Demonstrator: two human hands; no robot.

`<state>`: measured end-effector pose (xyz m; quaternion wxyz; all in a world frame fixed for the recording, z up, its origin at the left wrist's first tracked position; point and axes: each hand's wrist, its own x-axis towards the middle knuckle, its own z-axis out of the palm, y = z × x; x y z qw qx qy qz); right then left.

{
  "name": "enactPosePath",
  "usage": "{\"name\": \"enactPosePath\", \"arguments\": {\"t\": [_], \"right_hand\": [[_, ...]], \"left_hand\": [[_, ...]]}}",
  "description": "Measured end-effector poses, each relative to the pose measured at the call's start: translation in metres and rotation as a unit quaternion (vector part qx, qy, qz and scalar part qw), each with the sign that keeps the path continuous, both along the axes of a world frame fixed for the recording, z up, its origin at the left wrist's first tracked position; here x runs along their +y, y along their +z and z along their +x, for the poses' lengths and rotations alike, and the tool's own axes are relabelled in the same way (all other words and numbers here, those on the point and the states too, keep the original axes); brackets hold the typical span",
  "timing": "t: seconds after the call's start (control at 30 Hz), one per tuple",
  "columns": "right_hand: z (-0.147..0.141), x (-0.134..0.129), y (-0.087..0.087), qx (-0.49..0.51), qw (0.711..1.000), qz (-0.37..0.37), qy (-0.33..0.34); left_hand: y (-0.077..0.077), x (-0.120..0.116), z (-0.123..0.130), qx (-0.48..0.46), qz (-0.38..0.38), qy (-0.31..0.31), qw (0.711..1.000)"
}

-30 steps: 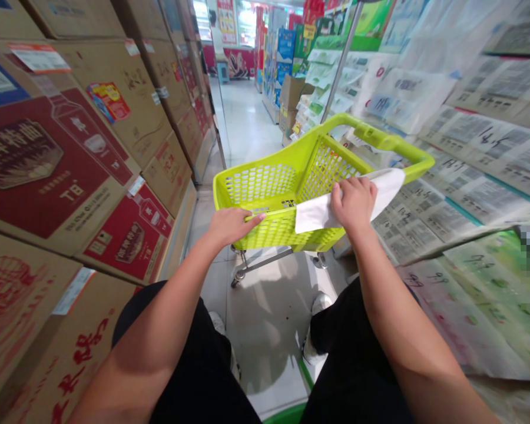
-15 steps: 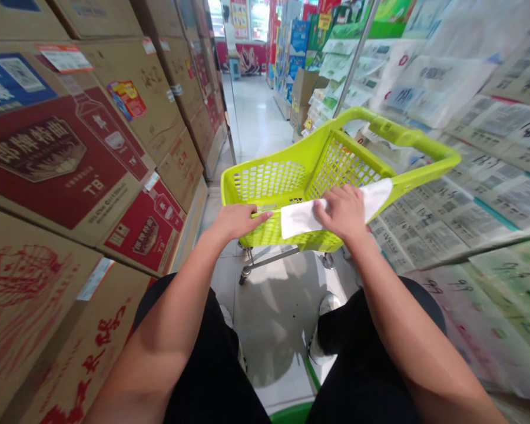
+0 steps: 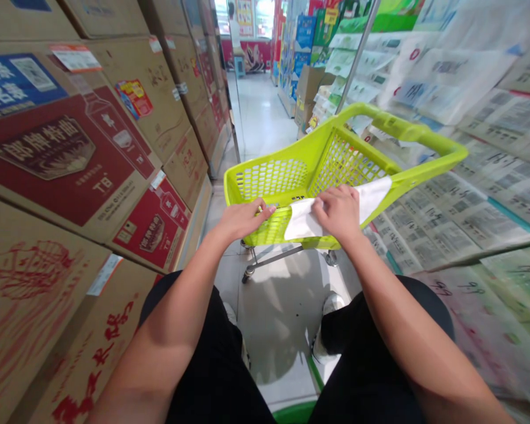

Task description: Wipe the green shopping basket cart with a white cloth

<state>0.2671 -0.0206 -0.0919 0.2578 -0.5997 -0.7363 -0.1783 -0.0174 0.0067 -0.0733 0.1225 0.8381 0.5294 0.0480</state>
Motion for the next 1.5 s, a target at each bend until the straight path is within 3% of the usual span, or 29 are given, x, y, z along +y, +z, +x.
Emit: {"name": "enactPosePath", "arguments": {"t": [0.13,0.33,0.4,0.6,0.67,0.9,1.0,1.2,1.33,1.5], "right_hand": [[0.022,0.008,0.003,0.011,0.997,0.045,-0.057],[-0.034,-0.01,-0.007,-0.015,0.999,0.025,-0.019],[-0.039,-0.011,-0.007,-0.015,1.0,0.01,-0.013],[0.01,0.009,0.0,0.014,0.997,0.03,-0.077],[0.012,0.011,-0.002,0.008,0.995,0.043,-0.087],[-0.036,-0.011,-0.011,-0.006,1.0,0.013,-0.012],[-0.03,-0.011,-0.008,-0.004,1.0,-0.001,-0.002],[0.013,0.003,0.0,0.015,0.999,0.001,-0.04],[-0.002,-0.004,-0.002,0.003,0.998,-0.011,-0.066],[-0.022,-0.014,-0.006,-0.029,0.999,-0.016,-0.013]], "left_hand": [[-0.001,-0.003,0.005,0.002,0.011,-0.003,1.0],[-0.009,-0.005,0.015,-0.009,0.049,0.002,0.999],[-0.009,-0.004,0.012,-0.011,0.04,0.001,0.999],[-0.009,-0.007,0.011,0.014,0.05,-0.012,0.999],[-0.008,-0.011,0.016,0.021,0.062,-0.021,0.998],[-0.004,-0.018,0.024,0.02,0.046,-0.025,0.998],[-0.004,-0.015,0.02,0.032,0.029,-0.039,0.998],[-0.003,-0.014,0.02,0.056,0.021,-0.048,0.997],[-0.004,-0.018,0.025,0.065,0.031,-0.045,0.996],[-0.005,-0.014,0.02,0.071,0.027,-0.076,0.994]]}}
